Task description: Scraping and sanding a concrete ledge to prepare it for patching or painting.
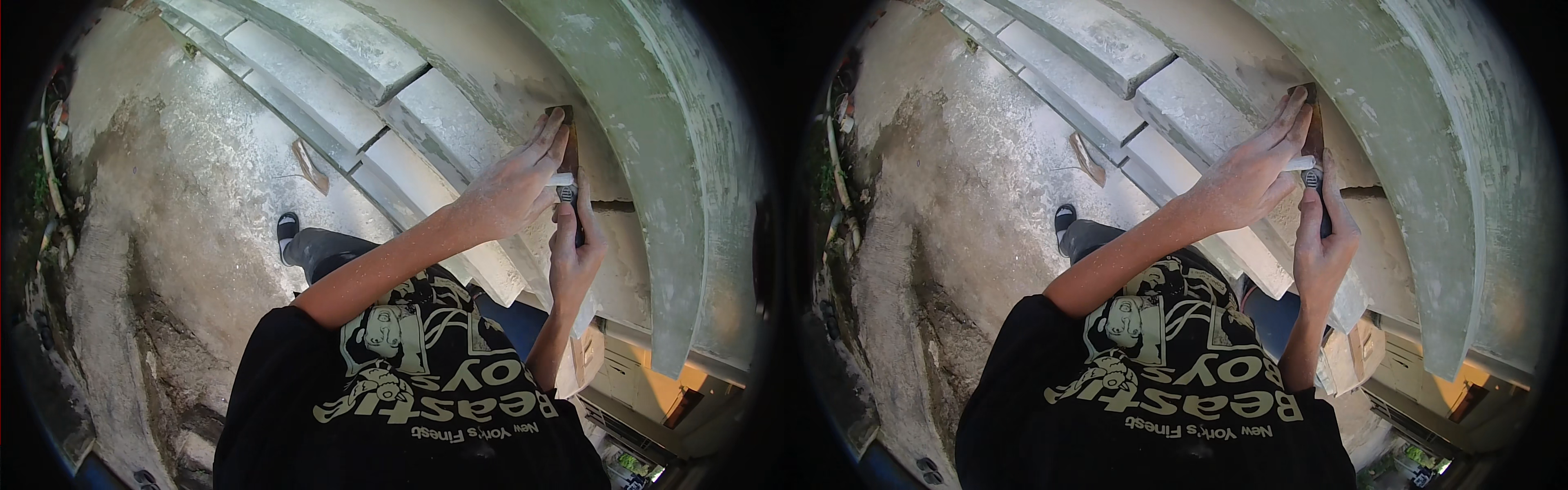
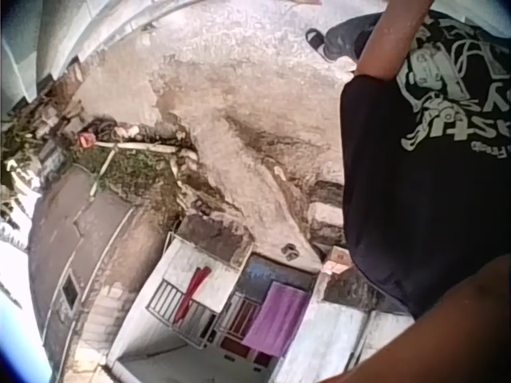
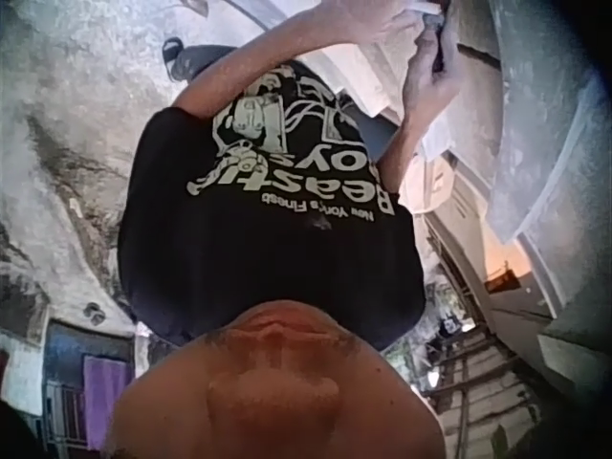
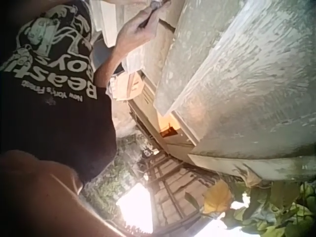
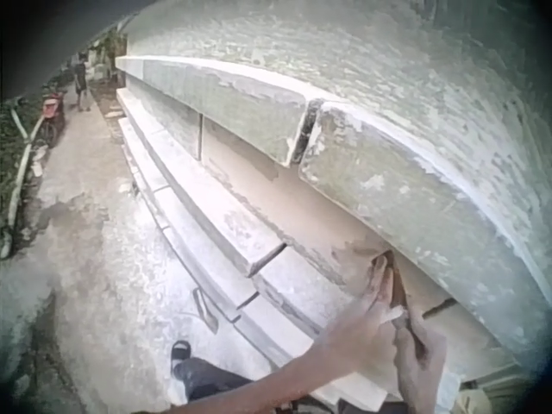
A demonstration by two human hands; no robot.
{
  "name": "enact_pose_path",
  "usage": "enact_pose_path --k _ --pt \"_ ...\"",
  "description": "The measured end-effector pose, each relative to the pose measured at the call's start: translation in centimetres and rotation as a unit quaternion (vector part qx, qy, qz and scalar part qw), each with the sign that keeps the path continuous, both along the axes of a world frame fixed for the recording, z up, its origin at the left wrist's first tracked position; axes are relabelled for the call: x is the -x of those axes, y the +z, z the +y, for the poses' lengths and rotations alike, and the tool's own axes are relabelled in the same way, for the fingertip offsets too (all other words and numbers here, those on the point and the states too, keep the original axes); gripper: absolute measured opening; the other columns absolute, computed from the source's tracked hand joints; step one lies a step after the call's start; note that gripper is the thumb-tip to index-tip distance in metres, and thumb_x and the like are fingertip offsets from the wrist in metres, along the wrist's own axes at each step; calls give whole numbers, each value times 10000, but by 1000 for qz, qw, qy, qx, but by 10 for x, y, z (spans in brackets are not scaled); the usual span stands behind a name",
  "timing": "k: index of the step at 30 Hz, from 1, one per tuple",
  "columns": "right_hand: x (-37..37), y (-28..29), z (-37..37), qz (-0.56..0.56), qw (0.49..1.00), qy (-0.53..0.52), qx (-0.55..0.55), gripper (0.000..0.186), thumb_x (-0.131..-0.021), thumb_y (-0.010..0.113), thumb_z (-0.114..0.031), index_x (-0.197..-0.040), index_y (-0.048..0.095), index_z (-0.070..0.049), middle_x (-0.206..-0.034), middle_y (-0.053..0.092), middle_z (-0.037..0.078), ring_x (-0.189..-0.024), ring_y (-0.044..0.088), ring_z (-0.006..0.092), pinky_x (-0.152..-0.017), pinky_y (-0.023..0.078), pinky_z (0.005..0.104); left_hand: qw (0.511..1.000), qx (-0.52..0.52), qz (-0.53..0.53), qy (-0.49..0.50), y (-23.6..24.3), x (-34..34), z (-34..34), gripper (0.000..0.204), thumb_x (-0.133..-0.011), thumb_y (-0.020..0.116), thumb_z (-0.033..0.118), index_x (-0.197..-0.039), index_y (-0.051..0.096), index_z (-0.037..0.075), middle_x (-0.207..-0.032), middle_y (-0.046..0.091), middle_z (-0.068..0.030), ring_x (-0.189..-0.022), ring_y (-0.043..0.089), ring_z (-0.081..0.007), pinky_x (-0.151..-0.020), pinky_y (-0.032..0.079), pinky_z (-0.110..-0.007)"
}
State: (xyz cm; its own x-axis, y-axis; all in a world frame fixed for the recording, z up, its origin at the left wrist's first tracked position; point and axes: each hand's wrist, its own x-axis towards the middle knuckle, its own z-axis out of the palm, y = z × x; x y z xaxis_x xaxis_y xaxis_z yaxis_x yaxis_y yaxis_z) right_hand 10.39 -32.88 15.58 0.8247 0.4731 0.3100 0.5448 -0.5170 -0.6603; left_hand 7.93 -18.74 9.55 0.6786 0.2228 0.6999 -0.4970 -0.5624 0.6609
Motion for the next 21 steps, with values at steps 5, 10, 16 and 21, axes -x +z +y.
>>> enact_pose_path --k 5,10,16,21 --pt "-1 1 8 3 1000 0 10 421 -1000 568 -110 -1415 558 -41 -791 598 25 -727 471 84 -667 429 235 999 34 9 5 1 -3 10 797 -888 593 71 -1528 156 -115 -1601 135 -340 -1483 179 -485 -1171 317 -475" --pt "-3 6 13 37 999 -1 -4 416 -1005 569 -123 -1413 563 -39 -780 599 28 -699 464 76 -634 420 242 998 44 -30 29 3 -1 3 789 -885 595 68 -1519 168 -127 -1590 156 -351 -1476 189 -493 -1178 298 -478" --pt "6 5 12 54 998 14 -21 433 -999 547 -83 -1430 548 -44 -774 554 -4 -670 440 59 -596 394 213 1000 4 2 -11 -5 4 17 772 -887 594 66 -1513 186 -126 -1590 156 -347 -1484 194 -472 -1201 269 -472" --pt "6 2 11 32 999 -1 -2 439 -1006 539 -104 -1442 535 -53 -776 562 11 -736 483 86 -672 425 237 999 25 24 -12 0 4 16 797 -880 603 57 -1522 166 -122 -1601 132 -340 -1487 172 -482 -1197 277 -472"
